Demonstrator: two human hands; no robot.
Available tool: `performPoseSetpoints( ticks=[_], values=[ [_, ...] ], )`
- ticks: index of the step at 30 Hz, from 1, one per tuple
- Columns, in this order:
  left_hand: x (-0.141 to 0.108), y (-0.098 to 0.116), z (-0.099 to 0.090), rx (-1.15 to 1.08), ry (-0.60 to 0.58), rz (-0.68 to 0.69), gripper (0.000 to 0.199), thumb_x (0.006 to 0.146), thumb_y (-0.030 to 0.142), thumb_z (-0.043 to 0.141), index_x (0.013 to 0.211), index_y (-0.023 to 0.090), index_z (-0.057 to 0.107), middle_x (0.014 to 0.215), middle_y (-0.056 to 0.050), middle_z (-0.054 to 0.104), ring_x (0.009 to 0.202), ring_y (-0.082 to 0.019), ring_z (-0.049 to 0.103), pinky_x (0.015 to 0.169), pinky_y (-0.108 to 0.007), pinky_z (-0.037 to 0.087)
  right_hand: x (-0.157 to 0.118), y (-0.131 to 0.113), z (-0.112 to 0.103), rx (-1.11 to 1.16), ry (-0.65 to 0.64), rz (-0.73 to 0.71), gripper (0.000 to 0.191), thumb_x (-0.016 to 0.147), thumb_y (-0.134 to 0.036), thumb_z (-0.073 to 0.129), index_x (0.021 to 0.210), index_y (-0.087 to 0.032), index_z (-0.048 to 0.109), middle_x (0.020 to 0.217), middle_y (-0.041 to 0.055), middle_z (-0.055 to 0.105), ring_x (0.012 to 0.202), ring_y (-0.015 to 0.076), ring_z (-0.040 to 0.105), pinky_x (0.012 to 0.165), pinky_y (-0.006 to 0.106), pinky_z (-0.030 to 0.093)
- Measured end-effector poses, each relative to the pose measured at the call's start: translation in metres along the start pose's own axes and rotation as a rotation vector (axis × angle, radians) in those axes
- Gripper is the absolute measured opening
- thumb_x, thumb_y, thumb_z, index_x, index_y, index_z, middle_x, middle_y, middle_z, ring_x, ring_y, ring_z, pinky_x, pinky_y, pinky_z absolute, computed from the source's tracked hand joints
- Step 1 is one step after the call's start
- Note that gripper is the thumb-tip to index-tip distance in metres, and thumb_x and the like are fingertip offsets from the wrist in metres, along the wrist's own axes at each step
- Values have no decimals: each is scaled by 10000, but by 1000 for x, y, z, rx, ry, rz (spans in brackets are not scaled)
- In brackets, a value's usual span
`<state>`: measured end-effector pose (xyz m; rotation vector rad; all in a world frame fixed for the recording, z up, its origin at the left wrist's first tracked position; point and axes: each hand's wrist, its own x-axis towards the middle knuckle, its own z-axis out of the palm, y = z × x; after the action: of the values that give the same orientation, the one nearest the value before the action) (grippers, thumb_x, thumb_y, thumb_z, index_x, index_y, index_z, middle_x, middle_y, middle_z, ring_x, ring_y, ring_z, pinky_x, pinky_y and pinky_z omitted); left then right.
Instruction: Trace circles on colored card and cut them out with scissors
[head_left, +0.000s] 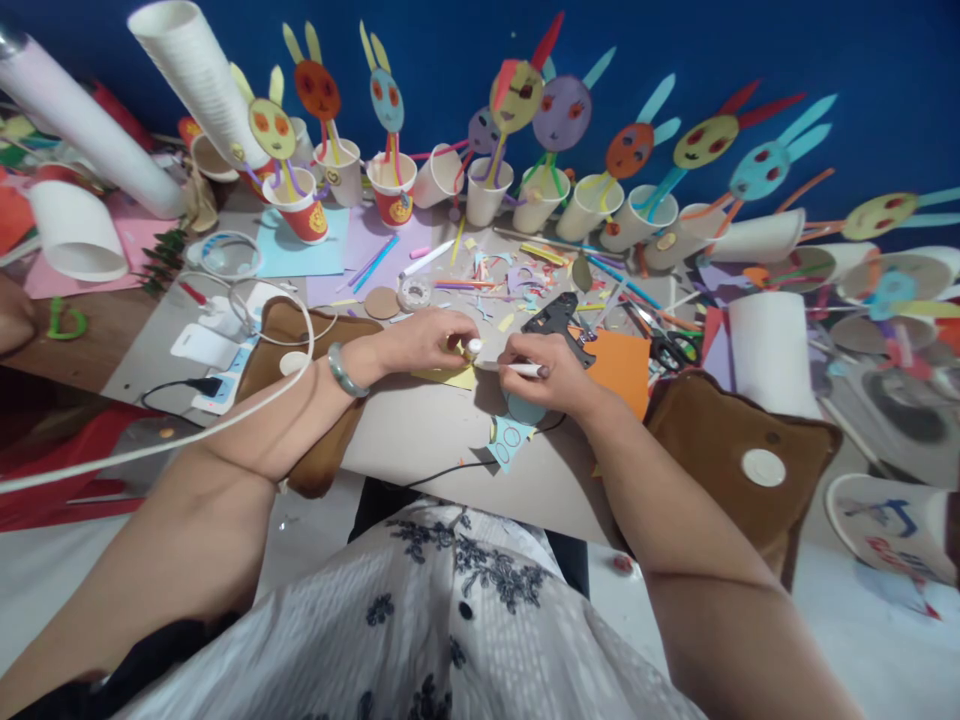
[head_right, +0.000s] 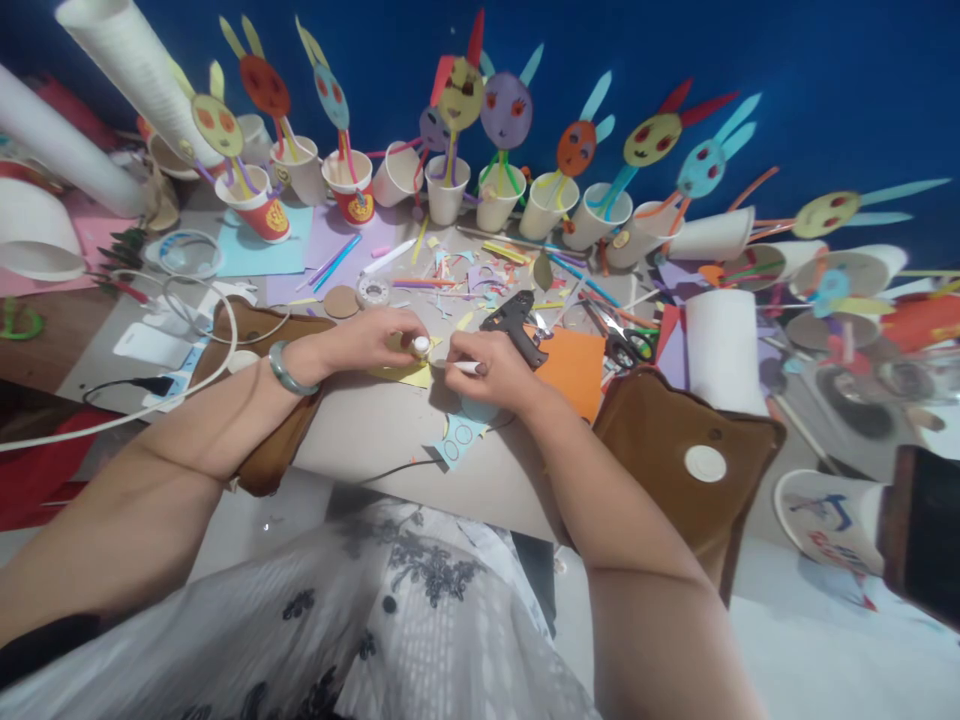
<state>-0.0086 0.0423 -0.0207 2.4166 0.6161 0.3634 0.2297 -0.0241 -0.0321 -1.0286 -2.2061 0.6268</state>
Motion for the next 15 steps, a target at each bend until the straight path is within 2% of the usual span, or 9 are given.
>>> performPoseSetpoints(
  ticks=[10, 15],
  values=[
    [1, 0, 0, -14, 13, 3, 148, 793, 206, 619, 925, 169, 675, 913, -49, 716, 824, -178, 618, 761, -278, 430, 1, -12, -1, 33, -23, -38, 96, 776, -173, 566, 688, -210, 566, 563, -44, 552, 502, 106, 471, 562, 237, 369],
    [2, -2, 3, -9, 27, 5, 131, 775, 198, 637, 898, 170, 675, 895, -54, 711, 808, -181, 603, 746, -283, 417, 0, -31, 2, -96, -115, -164, 121, 819, -190, 573, 703, -221, 562, 530, -43, 533, 511, 129, 468, 596, 263, 357]
  ],
)
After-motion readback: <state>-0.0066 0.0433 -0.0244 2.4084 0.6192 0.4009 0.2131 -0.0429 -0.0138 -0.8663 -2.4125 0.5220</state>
